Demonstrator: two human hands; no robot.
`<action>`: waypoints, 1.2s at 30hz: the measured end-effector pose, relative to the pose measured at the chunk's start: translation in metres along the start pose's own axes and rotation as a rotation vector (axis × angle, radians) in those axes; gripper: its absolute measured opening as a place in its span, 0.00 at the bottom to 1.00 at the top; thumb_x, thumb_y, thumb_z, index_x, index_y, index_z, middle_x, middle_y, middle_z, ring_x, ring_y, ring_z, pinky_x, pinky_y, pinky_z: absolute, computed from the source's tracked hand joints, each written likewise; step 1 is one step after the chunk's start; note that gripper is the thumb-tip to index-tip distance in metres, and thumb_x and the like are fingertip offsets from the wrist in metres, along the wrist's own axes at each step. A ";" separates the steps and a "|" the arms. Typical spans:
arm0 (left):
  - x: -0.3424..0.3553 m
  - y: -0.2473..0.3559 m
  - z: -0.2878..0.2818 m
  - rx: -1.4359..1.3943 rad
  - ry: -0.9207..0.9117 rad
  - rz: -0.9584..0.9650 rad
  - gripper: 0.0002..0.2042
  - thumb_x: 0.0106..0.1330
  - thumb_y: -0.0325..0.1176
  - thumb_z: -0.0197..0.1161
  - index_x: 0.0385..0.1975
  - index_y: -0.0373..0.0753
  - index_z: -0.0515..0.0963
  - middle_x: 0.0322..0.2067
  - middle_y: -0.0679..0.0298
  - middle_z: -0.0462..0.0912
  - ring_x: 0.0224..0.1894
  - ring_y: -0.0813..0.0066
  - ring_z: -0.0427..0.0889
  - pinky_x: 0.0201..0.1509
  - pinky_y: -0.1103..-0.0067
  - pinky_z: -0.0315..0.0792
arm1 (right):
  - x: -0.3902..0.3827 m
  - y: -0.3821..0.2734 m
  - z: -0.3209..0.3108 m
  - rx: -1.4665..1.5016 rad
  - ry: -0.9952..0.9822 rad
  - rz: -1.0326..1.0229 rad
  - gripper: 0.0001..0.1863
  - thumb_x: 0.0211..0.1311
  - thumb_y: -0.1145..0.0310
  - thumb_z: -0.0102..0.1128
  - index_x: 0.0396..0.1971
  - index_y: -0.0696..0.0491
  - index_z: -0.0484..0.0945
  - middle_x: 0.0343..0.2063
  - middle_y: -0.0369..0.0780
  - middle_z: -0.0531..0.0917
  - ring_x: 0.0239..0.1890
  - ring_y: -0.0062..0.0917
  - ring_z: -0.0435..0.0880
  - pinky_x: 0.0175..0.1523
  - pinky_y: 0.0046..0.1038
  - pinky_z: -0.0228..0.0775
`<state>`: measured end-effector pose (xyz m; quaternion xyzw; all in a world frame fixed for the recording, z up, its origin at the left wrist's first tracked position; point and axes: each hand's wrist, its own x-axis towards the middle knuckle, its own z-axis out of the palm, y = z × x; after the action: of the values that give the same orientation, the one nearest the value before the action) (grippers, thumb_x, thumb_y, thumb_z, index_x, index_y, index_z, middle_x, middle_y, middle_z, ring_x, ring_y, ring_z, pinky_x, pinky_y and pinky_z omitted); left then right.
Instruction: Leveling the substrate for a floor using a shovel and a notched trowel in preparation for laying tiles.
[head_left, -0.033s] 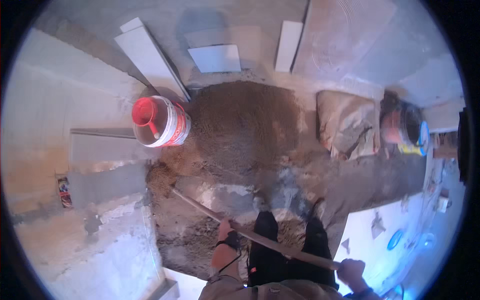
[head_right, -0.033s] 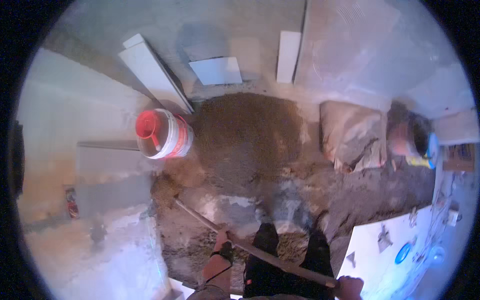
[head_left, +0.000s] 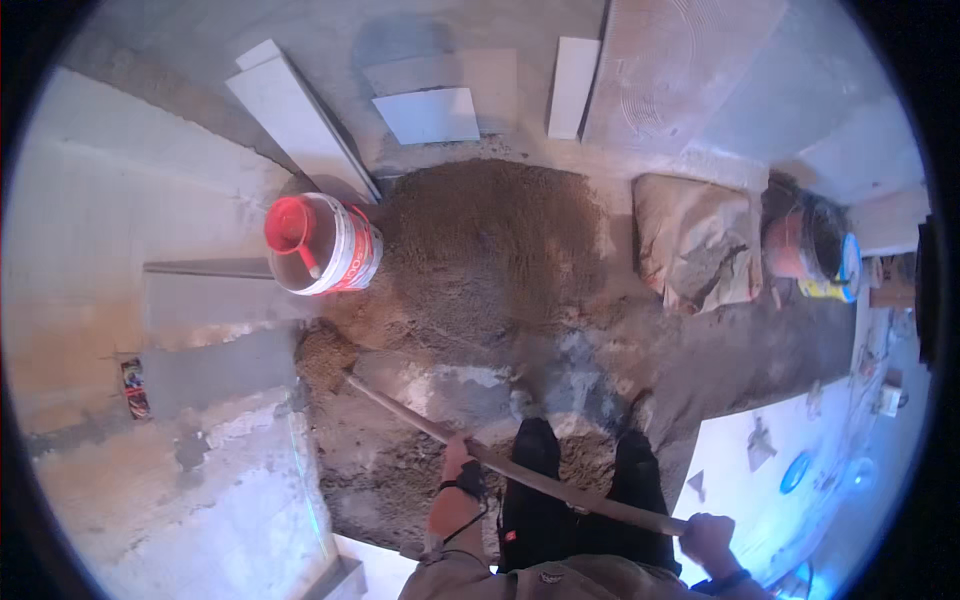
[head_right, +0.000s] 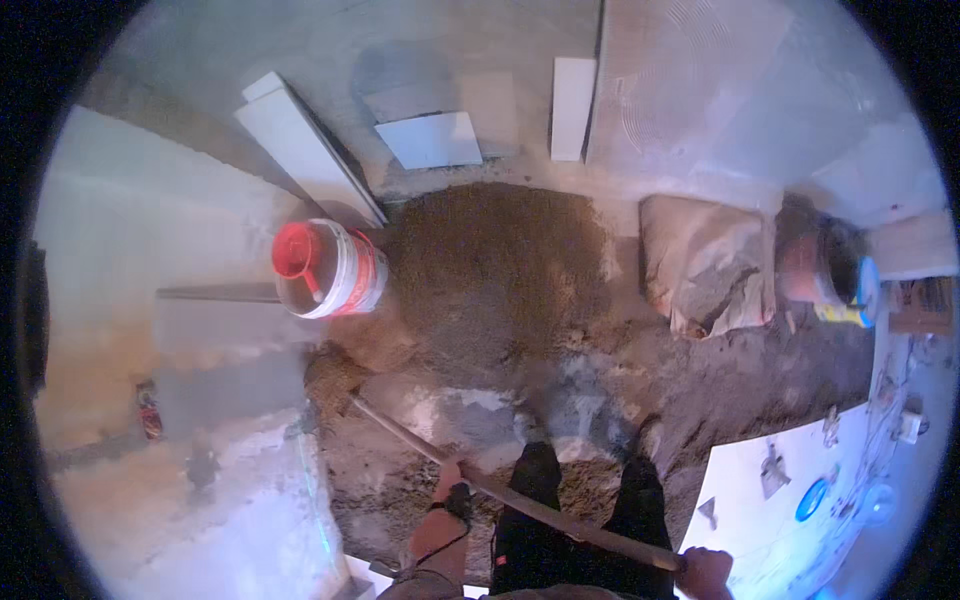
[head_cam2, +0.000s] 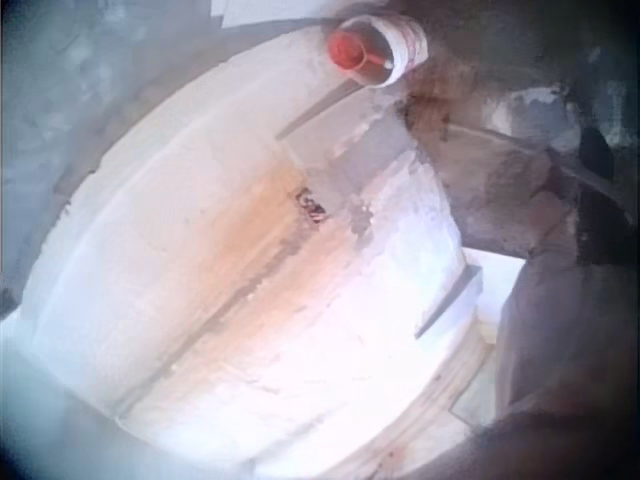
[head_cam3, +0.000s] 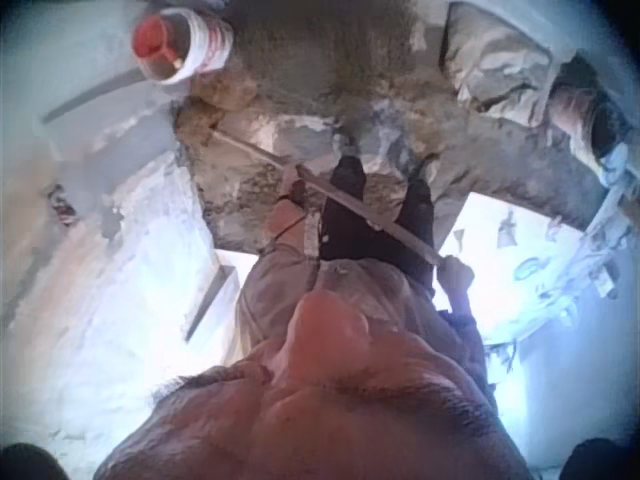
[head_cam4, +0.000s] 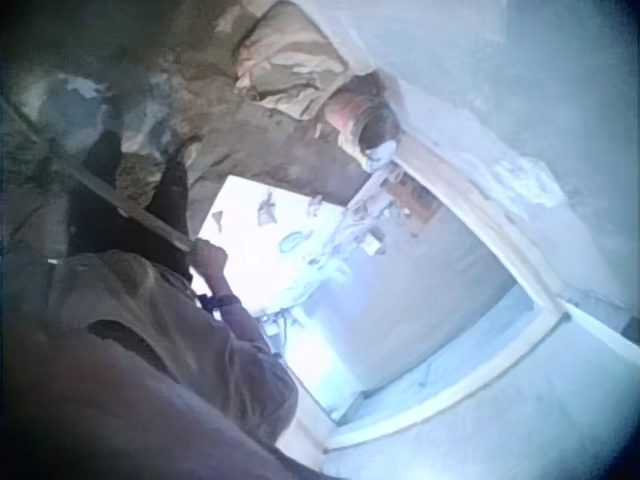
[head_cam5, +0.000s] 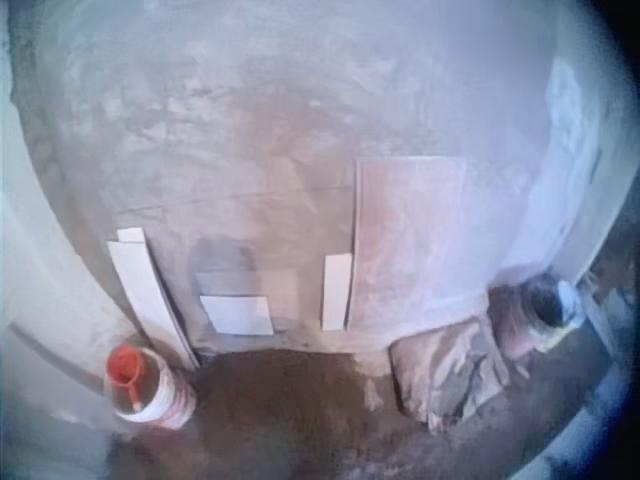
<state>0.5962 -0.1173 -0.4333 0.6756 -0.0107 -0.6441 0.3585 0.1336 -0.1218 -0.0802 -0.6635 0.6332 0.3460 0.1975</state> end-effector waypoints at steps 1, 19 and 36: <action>-0.015 0.008 0.013 0.239 -0.001 0.224 0.10 0.48 0.36 0.62 0.26 0.38 0.73 0.25 0.54 0.76 0.31 0.53 0.77 0.39 0.63 0.73 | -0.001 0.024 0.023 0.037 0.015 -0.026 0.08 0.39 0.59 0.58 0.12 0.46 0.78 0.15 0.39 0.80 0.18 0.34 0.80 0.25 0.37 0.67; -0.199 0.009 0.210 0.632 0.110 0.558 0.21 0.49 0.29 0.64 0.44 0.29 0.71 0.39 0.56 0.77 0.37 0.65 0.79 0.44 0.73 0.74 | 0.058 0.291 0.041 -0.010 0.544 -0.049 0.05 0.37 0.64 0.59 0.19 0.46 0.77 0.17 0.37 0.76 0.25 0.36 0.76 0.34 0.36 0.63; -0.041 -0.064 0.111 0.040 0.195 0.318 0.21 0.45 0.34 0.68 0.38 0.31 0.71 0.26 0.55 0.78 0.24 0.65 0.79 0.26 0.70 0.74 | 0.019 0.139 -0.130 -0.259 -0.282 -0.127 0.17 0.41 0.52 0.59 0.25 0.51 0.82 0.22 0.45 0.83 0.27 0.40 0.84 0.37 0.40 0.76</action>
<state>0.4635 -0.1027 -0.4203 0.7316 -0.0954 -0.5104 0.4418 0.0242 -0.2424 0.0196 -0.6671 0.5064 0.5007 0.2187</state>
